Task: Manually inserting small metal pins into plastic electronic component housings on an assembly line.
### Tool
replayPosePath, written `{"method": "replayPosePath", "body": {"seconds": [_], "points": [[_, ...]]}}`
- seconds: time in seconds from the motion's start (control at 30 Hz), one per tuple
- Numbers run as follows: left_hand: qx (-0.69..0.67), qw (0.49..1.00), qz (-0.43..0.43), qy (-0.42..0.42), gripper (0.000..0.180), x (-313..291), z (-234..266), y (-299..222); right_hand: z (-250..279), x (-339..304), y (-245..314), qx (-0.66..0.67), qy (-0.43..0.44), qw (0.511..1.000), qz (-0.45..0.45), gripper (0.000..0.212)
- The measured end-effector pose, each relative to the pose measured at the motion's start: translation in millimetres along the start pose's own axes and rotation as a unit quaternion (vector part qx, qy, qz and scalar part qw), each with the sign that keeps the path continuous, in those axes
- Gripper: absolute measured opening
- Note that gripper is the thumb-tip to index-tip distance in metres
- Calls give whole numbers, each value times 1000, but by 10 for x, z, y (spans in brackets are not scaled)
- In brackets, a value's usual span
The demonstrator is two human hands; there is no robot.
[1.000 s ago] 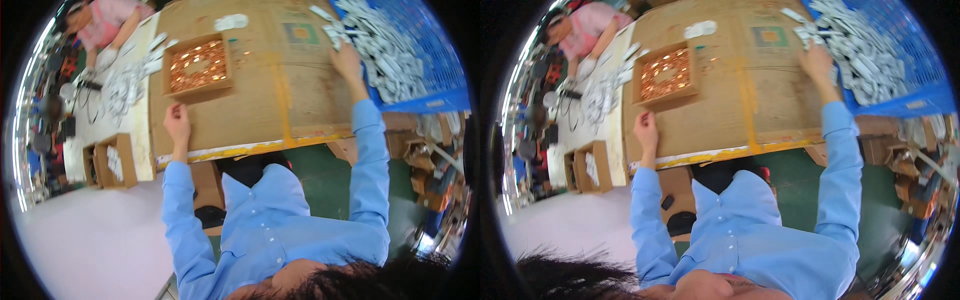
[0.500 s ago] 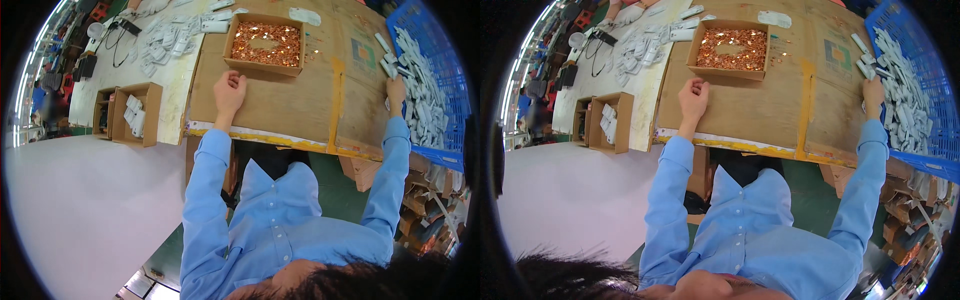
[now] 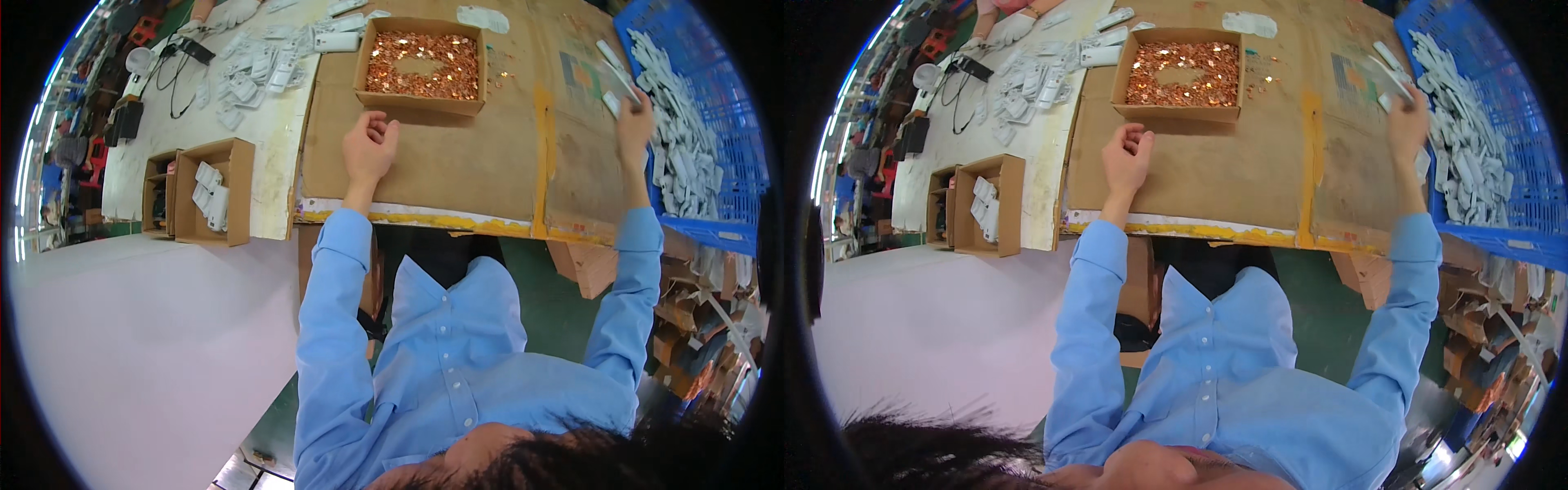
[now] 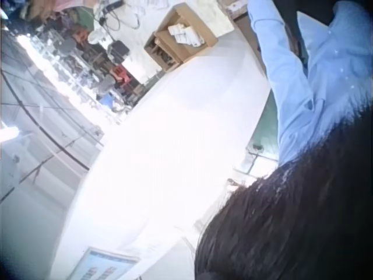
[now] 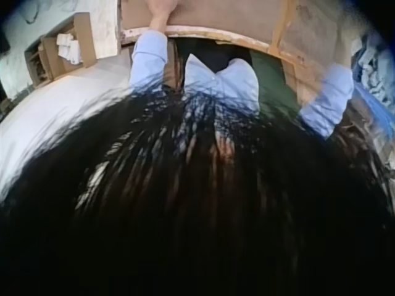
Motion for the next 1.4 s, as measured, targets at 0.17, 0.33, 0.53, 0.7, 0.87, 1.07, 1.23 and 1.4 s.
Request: {"method": "replayPosePath", "body": {"seconds": [0.17,0.33,0.53,0.7,0.87,1.07,1.23,1.4], "points": [[-14,999,-32,42,26,-47,51,19,-1096,-1052,1694,217,340,911,-88,25],[6,987,-129,95,25,-117,-100,-38,-1803,-2136,2162,200,337,919,-41,21],[-113,989,25,91,18,-22,-30,117,-1858,-2223,2192,214,334,918,-21,21],[-267,961,74,25,17,56,61,261,-1575,-2093,2408,223,359,901,101,18],[-252,963,87,28,18,34,90,213,-1586,-1053,2380,184,295,925,152,13],[-215,971,95,41,21,23,28,230,-2438,-396,2225,-28,377,880,286,14],[-176,979,99,35,21,0,27,165,-2905,-535,2124,-207,384,770,466,15],[-168,981,94,37,19,-3,12,175,-3011,-548,2158,-168,385,770,480,11]]}}
Point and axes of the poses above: each hand's wrist, its own x-axis towards the middle knuckle, its own z-axis out of the back of the hand, y = z × x, the point moved 6 cm from there along x, towards the middle knuckle, and after that the axes turned 4 degrees about y, right-handed, at the moved point
